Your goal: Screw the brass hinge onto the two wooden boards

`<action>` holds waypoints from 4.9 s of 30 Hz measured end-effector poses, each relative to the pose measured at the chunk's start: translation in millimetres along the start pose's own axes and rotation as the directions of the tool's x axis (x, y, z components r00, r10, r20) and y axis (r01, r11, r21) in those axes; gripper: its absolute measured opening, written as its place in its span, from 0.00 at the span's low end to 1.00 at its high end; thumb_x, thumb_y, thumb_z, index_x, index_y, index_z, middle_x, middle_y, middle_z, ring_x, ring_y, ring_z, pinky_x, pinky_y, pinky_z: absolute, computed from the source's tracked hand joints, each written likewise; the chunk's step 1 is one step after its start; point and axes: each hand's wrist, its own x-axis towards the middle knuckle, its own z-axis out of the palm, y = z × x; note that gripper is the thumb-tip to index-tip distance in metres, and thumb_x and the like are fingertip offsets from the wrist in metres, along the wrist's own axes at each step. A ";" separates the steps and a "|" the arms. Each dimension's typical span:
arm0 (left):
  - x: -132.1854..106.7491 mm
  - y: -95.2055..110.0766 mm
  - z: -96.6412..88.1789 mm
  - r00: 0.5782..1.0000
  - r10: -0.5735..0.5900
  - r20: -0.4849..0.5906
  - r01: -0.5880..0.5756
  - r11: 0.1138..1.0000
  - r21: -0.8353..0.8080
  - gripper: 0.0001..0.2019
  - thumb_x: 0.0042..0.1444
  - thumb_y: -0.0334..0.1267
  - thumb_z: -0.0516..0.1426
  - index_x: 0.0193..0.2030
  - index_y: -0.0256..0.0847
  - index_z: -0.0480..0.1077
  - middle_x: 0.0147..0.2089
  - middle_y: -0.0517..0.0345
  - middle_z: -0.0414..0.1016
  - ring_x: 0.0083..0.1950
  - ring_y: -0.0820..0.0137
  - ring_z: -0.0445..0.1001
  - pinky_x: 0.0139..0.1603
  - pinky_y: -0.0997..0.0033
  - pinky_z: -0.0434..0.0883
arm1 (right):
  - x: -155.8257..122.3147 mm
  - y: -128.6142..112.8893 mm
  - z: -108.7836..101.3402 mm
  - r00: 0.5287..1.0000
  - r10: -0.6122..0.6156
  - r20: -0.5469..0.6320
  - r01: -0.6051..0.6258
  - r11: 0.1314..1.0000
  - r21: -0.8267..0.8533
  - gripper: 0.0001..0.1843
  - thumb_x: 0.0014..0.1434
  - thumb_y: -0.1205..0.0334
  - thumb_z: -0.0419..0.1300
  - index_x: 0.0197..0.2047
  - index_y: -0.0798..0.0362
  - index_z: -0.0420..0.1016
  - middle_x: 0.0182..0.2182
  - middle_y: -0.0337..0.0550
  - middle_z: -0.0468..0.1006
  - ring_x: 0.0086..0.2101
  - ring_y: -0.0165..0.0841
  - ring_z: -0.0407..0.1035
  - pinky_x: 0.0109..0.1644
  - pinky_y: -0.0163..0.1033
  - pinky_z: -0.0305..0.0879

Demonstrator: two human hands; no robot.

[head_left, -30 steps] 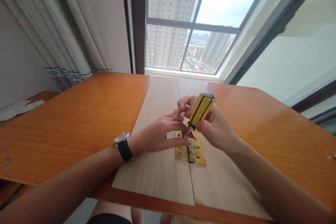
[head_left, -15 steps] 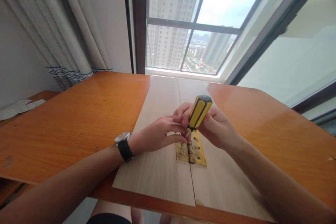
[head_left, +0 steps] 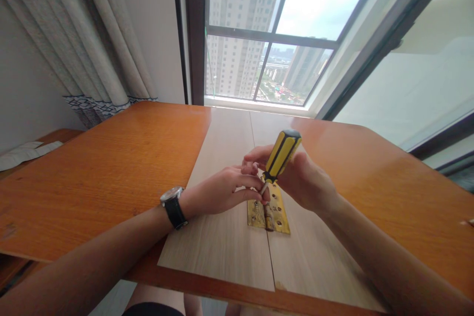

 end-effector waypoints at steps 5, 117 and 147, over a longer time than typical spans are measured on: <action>-0.9 -0.2 -0.1 0.997 -0.074 0.029 0.075 0.995 -0.058 0.08 0.67 0.31 0.57 0.40 0.38 0.78 0.45 0.53 0.83 0.50 0.67 0.80 0.59 0.66 0.74 | 0.4 -1.2 1.2 0.999 0.003 0.033 -0.002 0.999 -0.042 0.26 0.67 0.40 0.56 0.42 0.54 0.83 0.39 0.48 0.79 0.34 0.34 0.72 0.27 0.34 0.68; 49.6 -54.6 -14.9 0.988 -0.133 0.074 0.055 0.766 0.641 0.13 0.67 0.31 0.57 0.56 0.43 0.76 0.59 0.49 0.74 0.59 0.62 0.73 0.64 0.54 0.69 | 15.3 8.0 -42.7 0.686 -0.062 -0.725 0.261 0.951 0.165 0.22 0.54 0.49 0.71 0.45 0.54 0.73 0.24 0.29 0.72 0.16 0.20 0.63 0.17 0.29 0.54; -8.9 -7.0 -13.2 0.804 -0.478 -0.354 0.444 0.878 -0.177 0.16 0.56 0.42 0.64 0.50 0.39 0.76 0.38 0.58 0.78 0.39 0.70 0.75 0.43 0.71 0.71 | 13.7 3.8 -24.9 0.801 0.119 -0.586 0.052 0.963 0.266 0.12 0.70 0.55 0.53 0.47 0.56 0.70 0.26 0.36 0.76 0.14 0.25 0.66 0.17 0.32 0.52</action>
